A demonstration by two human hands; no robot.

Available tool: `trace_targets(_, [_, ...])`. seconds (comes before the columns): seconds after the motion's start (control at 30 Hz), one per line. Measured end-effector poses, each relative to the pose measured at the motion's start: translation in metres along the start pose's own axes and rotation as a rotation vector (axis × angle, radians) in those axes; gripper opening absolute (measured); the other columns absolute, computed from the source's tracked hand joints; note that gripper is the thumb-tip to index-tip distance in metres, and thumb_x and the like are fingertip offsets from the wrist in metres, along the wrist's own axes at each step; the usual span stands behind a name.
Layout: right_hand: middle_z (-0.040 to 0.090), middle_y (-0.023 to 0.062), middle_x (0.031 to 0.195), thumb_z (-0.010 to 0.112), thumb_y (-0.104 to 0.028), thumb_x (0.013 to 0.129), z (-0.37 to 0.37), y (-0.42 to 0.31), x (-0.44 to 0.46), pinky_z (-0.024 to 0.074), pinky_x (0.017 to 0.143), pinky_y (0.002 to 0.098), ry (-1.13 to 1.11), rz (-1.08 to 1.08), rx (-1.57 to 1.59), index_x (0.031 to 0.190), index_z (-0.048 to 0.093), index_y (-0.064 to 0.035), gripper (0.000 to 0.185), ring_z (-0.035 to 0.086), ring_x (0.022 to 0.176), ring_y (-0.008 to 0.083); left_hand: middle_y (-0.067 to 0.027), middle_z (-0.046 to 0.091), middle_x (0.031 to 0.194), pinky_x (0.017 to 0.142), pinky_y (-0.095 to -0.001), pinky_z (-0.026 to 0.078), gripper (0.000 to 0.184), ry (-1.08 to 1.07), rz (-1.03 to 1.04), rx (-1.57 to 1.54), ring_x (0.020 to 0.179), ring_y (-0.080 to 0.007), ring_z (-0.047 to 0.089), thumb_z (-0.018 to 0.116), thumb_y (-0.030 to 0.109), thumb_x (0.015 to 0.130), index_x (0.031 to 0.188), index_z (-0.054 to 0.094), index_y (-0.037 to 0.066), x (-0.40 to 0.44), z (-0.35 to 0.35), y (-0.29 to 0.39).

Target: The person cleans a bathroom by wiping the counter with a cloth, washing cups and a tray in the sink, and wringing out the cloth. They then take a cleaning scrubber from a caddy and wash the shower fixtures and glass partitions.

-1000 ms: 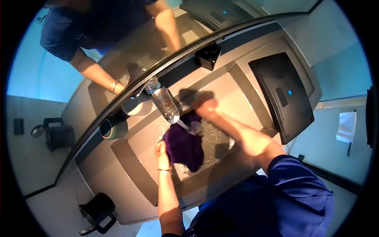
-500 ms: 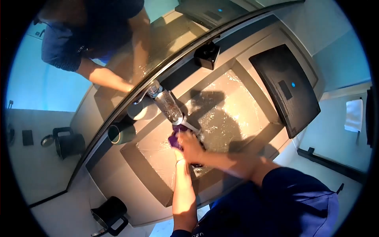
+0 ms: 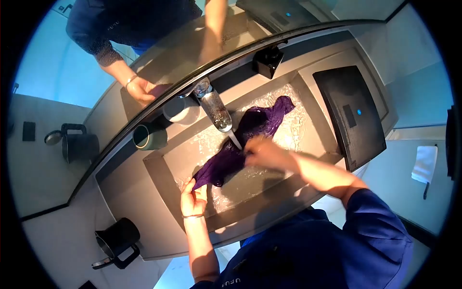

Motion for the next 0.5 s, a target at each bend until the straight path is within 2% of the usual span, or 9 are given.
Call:
trace_targets(0.03, [0.056, 0.009, 0.077, 0.061, -0.012, 0.062, 0.053, -0.015, -0.014, 0.0401, 0.07, 0.0389, 0.068, 0.17, -0.04, 0.08, 0.057, -0.0084, 0.018, 0.053, 0.078, 0.0269, -0.011, 0.06, 0.088, 0.069, -0.0328, 0.054, 0.016, 0.017, 0.013, -0.026, 0.078, -0.022, 0.06, 0.051, -0.006, 0.076, 0.088, 0.054, 0.005, -0.015, 0.013, 0.001])
trace_targets(0.1, [0.056, 0.0084, 0.078, 0.058, -0.014, 0.066, 0.085, -0.008, -0.006, 0.0389, 0.07, 0.0381, 0.07, 0.19, -0.078, 0.082, 0.057, -0.0097, 0.016, 0.052, 0.08, 0.0252, -0.0083, 0.059, 0.083, 0.052, -0.0212, 0.052, 0.021, -0.107, -0.033, -0.059, 0.065, -0.0149, 0.057, 0.05, -0.007, 0.074, 0.087, 0.053, 0.009, -0.038, 0.018, 0.016])
trace_targets(0.13, [0.055, 0.0078, 0.079, 0.056, -0.016, 0.07, 0.097, -0.005, -0.004, 0.0377, 0.07, 0.0374, 0.062, 0.212, -0.109, 0.083, 0.057, -0.0111, 0.015, 0.052, 0.081, 0.0236, -0.0066, 0.058, 0.081, 0.041, -0.0154, 0.045, 0.023, -0.01, 0.039, 0.006, 0.057, -0.0097, 0.053, 0.049, -0.008, 0.074, 0.086, 0.052, 0.012, -0.051, 0.021, 0.023])
trace_targets(0.17, [0.057, 0.0099, 0.081, 0.057, -0.012, 0.066, 0.101, 0.003, -0.003, 0.0407, 0.073, 0.0382, 0.039, 0.233, 0.016, 0.084, 0.057, -0.0098, 0.019, 0.054, 0.084, 0.0262, -0.006, 0.057, 0.081, 0.04, -0.0157, 0.042, 0.022, 0.061, 0.111, 0.015, 0.053, -0.0088, 0.051, 0.05, -0.008, 0.074, 0.084, 0.05, 0.011, -0.062, 0.02, 0.03])
trace_targets(0.27, [0.06, 0.0144, 0.088, 0.053, -0.007, 0.067, 0.033, -0.008, -0.01, 0.044, 0.074, 0.0404, -0.417, 0.43, 0.336, 0.091, 0.058, -0.0078, 0.024, 0.057, 0.085, 0.0317, -0.0017, 0.054, 0.075, 0.04, -0.0121, 0.036, 0.021, -0.005, 0.363, 0.182, 0.05, -0.0061, 0.044, 0.051, -0.007, 0.073, 0.079, 0.05, 0.013, -0.095, 0.006, 0.049])
trace_targets(0.33, [0.061, 0.0168, 0.084, 0.05, -0.005, 0.068, 0.01, 0.0, -0.043, 0.0448, 0.073, 0.0416, -0.473, 0.257, 0.485, 0.099, 0.058, -0.0081, 0.033, 0.058, 0.082, 0.0349, 0.0012, 0.05, 0.071, 0.039, -0.0122, 0.034, 0.02, 0.038, 0.463, 0.239, 0.05, -0.0038, 0.042, 0.052, -0.007, 0.073, 0.079, 0.05, 0.012, -0.12, 0.017, 0.049])
trace_targets(0.37, [0.061, 0.0185, 0.088, 0.049, -0.005, 0.067, -0.016, 0.0, -0.048, 0.0446, 0.077, 0.04, -0.672, 0.184, 0.551, 0.103, 0.058, -0.0079, 0.037, 0.058, 0.085, 0.0337, 0.0013, 0.049, 0.068, 0.039, -0.0128, 0.032, 0.02, 0.093, 0.519, 0.237, 0.049, -0.004, 0.041, 0.052, -0.006, 0.072, 0.081, 0.05, 0.011, -0.128, 0.023, 0.047])
trace_targets(0.43, [0.06, 0.0205, 0.085, 0.049, -0.006, 0.067, -0.082, -0.013, -0.042, 0.0449, 0.075, 0.0391, -0.661, 0.255, 0.614, 0.099, 0.059, -0.0054, 0.034, 0.058, 0.084, 0.0335, -0.0012, 0.05, 0.069, 0.036, -0.0176, 0.036, 0.021, 0.035, 0.641, 0.369, 0.043, -0.0062, 0.041, 0.055, -0.004, 0.072, 0.084, 0.046, 0.011, -0.129, 0.016, 0.051])
trace_targets(0.5, [0.059, 0.0213, 0.081, 0.05, -0.005, 0.066, -0.123, -0.006, -0.022, 0.0453, 0.073, 0.0393, -0.595, 0.167, 0.302, 0.091, 0.06, -0.0038, 0.027, 0.058, 0.082, 0.0339, -0.0018, 0.05, 0.071, 0.035, -0.0185, 0.037, 0.022, 0.075, 0.717, 0.432, 0.043, -0.0066, 0.042, 0.057, -0.004, 0.073, 0.086, 0.047, 0.01, -0.124, 0.031, 0.053])
Point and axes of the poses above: each hand's wrist, its own x-axis towards the middle knuckle, its own z-axis out of the palm, y = z × x, the point moved 1 cm from there along x, towards the middle knuckle
